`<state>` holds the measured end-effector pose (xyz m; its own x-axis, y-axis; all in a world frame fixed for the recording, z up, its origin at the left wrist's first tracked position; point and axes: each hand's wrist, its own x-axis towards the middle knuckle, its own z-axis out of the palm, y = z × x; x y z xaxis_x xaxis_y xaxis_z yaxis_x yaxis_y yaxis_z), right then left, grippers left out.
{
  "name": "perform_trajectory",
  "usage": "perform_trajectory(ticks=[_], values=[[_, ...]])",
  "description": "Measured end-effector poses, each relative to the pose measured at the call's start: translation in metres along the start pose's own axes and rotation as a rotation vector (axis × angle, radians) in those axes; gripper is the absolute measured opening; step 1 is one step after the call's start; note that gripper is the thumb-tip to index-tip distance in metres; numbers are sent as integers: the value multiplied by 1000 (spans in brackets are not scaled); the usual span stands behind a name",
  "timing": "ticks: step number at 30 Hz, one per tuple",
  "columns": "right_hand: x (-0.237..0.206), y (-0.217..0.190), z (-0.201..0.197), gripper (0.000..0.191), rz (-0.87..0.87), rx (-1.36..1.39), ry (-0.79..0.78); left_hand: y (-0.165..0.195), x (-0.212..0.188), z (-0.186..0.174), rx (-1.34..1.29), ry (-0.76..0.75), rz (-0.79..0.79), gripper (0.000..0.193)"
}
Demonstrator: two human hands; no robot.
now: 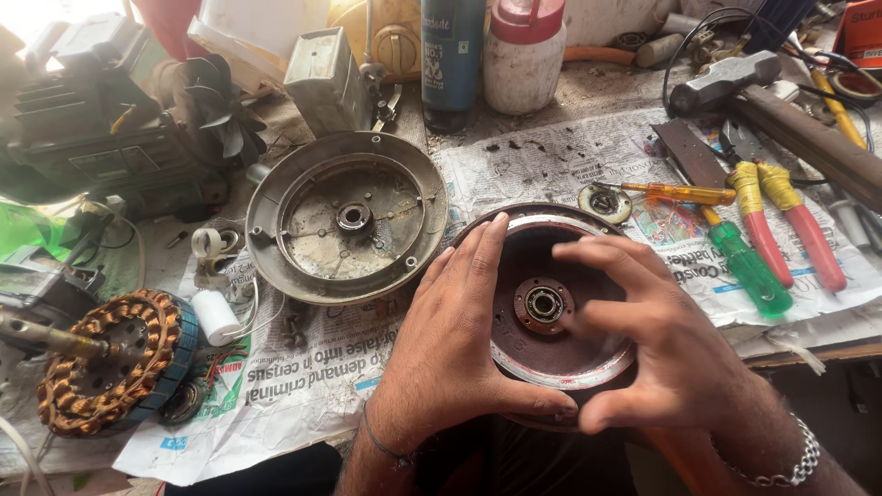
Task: The person cleans a bearing inside a motor housing with a screwdriver, then applies lubricant from a bottle and spreads it with a finger. The person continues to clean the bearing area with the screwdriver.
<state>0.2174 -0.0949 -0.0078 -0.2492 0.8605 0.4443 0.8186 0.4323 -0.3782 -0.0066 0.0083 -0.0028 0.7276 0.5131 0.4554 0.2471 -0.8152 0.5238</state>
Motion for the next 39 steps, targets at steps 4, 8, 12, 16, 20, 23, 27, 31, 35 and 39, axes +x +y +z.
perform_trajectory(ticks=[4,8,12,16,20,23,27,31,35,39], values=[[0,0,0,105,19,-40,22,1,-1,0,17,2,7,153],[1,0,-1,94,-34,-72,-8,1,0,-1,-1,5,0,153],[2,-1,-1,96,-4,-14,15,1,0,-1,0,11,19,152],[3,-3,-1,103,-35,-117,-16,1,0,0,-6,15,2,152],[3,-3,-2,89,5,0,21,1,0,-1,0,10,13,153],[2,-3,-1,105,0,-35,8,1,-1,0,11,20,18,152],[2,-2,0,92,-33,-73,10,0,0,0,-3,10,3,152],[2,-2,1,89,-16,-17,23,0,0,-1,-6,9,2,152],[1,-2,2,103,-3,-81,-5,1,0,-2,-17,4,-10,150],[1,-2,2,93,-20,-31,17,1,0,-4,-33,-13,-26,150]])
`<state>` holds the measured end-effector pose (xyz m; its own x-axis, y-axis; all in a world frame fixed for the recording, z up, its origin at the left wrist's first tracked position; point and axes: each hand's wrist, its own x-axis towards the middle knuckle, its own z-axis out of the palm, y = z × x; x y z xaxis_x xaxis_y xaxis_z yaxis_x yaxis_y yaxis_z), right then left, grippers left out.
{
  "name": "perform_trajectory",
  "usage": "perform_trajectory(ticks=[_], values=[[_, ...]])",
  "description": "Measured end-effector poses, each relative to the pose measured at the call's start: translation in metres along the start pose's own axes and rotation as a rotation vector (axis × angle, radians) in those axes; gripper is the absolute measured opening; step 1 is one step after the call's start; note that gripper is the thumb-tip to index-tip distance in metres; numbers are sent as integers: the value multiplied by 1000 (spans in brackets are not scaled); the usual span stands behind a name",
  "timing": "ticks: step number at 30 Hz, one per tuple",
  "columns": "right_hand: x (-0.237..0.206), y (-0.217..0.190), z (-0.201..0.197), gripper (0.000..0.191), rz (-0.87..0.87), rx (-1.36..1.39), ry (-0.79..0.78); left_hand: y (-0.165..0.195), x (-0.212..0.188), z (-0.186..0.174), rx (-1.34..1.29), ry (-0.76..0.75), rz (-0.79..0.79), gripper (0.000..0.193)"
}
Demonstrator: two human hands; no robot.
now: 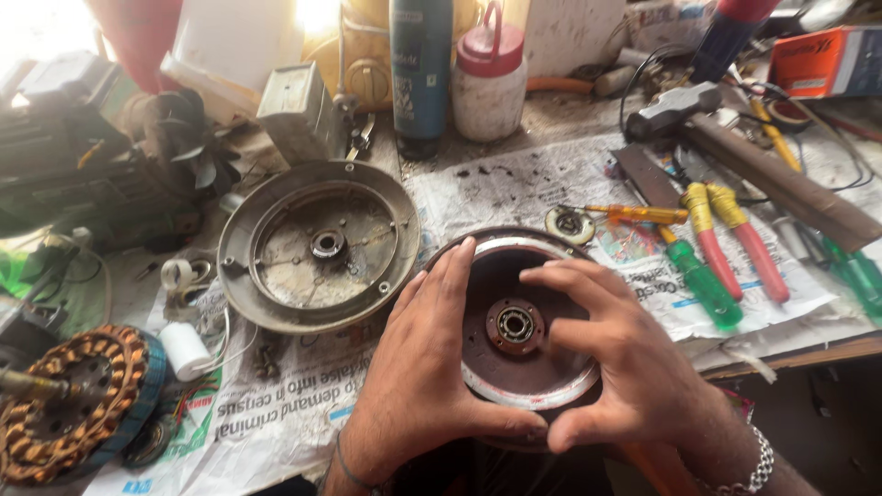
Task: The person cleans a bearing inside a motor housing with a screwdriver, then applies lubricant from a bottle and spreads it with a finger. The person continues to clean the bearing area with the screwdriver.
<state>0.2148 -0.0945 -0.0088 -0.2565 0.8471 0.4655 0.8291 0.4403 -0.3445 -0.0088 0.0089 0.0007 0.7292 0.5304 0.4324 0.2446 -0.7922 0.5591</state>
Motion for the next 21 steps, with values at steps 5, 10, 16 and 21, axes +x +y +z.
perform_trajectory(ticks=[5,10,16,21], values=[[-1,0,2,107,19,-58,-11,1,1,2,22,-10,-21,150],[-2,2,2,81,12,16,-9,1,2,1,19,-18,-38,152],[-3,3,4,108,2,-96,-38,2,2,1,3,-20,-39,151],[-3,4,4,104,14,-24,-16,2,3,1,12,-22,-47,151]])
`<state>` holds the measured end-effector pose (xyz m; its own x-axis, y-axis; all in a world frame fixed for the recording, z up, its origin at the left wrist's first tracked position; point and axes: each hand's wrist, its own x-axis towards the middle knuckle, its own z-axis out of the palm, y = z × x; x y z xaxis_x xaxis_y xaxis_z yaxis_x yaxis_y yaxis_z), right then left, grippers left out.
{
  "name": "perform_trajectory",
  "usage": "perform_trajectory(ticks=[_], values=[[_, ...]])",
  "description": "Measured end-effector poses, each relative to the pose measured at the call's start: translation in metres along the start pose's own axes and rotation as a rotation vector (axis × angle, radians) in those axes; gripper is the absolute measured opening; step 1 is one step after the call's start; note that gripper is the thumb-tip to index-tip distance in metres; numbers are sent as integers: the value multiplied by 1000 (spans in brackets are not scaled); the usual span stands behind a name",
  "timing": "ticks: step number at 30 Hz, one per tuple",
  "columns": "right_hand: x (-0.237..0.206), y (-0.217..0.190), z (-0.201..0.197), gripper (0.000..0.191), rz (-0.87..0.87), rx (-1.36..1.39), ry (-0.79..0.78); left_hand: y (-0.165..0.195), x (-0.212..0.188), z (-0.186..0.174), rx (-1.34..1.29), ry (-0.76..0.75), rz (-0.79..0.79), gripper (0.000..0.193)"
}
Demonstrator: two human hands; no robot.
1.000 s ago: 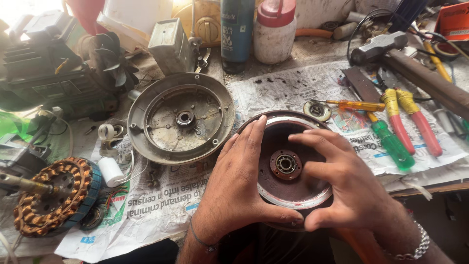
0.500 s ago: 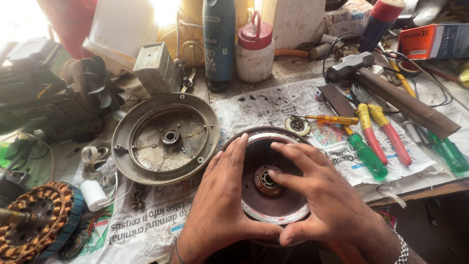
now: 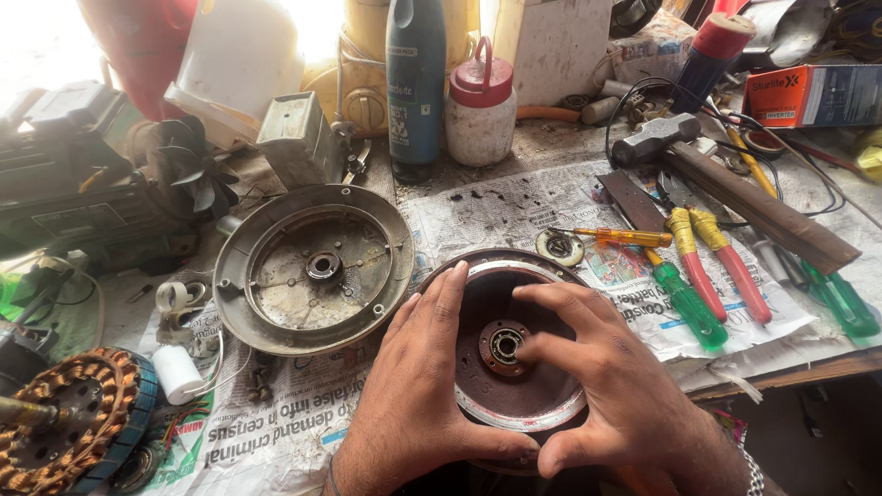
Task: The person cleans a bearing inside a motor housing with a screwdriver, then applies lubricant from a bottle and spreads it with a finger. The person continues to clean the bearing area with the screwdriver.
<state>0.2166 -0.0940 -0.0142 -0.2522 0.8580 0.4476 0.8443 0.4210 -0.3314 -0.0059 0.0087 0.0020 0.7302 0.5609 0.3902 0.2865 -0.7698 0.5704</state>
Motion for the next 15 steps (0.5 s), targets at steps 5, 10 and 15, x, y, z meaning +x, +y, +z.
perform_trajectory(ticks=[5,10,15], values=[[1,-3,-1,106,-6,-68,-28,1,-2,1,-14,12,2,150],[3,-4,-2,96,-23,-20,12,0,0,0,5,14,23,151],[3,-5,-2,106,-21,-46,-10,-1,-2,-1,-13,23,45,148]])
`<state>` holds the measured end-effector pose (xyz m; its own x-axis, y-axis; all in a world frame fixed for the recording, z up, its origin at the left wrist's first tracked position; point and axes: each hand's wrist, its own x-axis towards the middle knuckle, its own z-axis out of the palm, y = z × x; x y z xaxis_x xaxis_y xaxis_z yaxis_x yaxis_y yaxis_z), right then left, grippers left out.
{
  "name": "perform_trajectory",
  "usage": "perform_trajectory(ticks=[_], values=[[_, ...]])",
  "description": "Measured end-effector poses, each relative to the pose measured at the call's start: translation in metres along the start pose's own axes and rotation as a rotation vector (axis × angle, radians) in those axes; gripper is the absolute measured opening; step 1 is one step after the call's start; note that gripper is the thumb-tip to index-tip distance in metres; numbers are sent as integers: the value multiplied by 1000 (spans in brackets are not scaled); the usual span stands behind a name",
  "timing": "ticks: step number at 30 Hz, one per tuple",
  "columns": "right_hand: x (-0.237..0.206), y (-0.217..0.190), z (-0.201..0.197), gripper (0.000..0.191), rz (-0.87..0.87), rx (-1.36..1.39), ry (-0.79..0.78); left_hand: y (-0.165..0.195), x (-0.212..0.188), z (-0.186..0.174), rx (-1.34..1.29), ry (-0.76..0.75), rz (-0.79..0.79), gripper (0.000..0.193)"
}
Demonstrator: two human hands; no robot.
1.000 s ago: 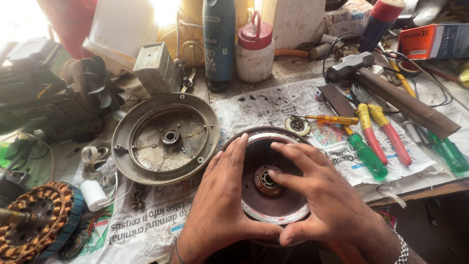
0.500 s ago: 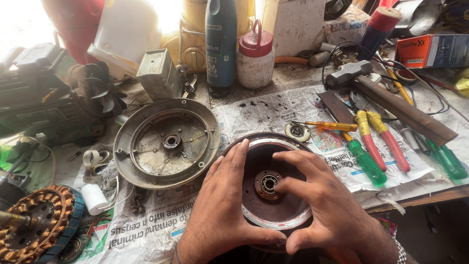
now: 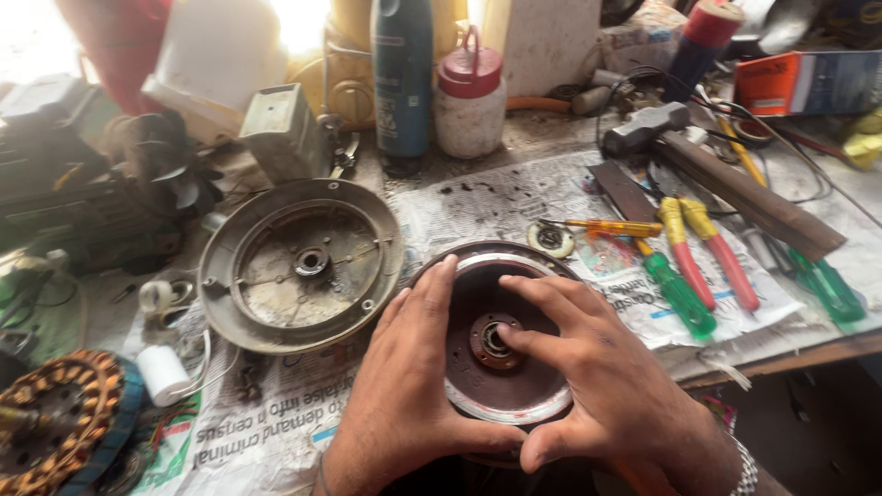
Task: The person cleans a bearing inside a motor housing with a screwdriver, then applies lubricant from a bottle and spreads it with a finger. The person continues to clean the bearing area with the screwdriver.
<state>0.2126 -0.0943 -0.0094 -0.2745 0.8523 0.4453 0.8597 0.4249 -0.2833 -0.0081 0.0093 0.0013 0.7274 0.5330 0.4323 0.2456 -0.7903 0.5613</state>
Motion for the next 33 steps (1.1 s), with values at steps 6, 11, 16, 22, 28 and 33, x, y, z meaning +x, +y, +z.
perform_trajectory(ticks=[6,11,16,22,28,33], values=[[0,-4,-2,105,16,12,10,-1,2,0,3,-2,-19,147],[0,-6,-2,96,22,5,-7,-3,2,0,8,-20,-23,150],[2,-8,-1,106,41,-28,1,-3,0,0,-20,-18,-41,148],[2,-9,-2,91,62,75,-13,-5,1,1,-5,-14,-37,150],[3,-9,-1,105,27,-35,-17,-5,1,2,-19,-18,-39,148],[4,-10,-3,102,34,2,-1,-6,1,1,8,-14,-21,150]])
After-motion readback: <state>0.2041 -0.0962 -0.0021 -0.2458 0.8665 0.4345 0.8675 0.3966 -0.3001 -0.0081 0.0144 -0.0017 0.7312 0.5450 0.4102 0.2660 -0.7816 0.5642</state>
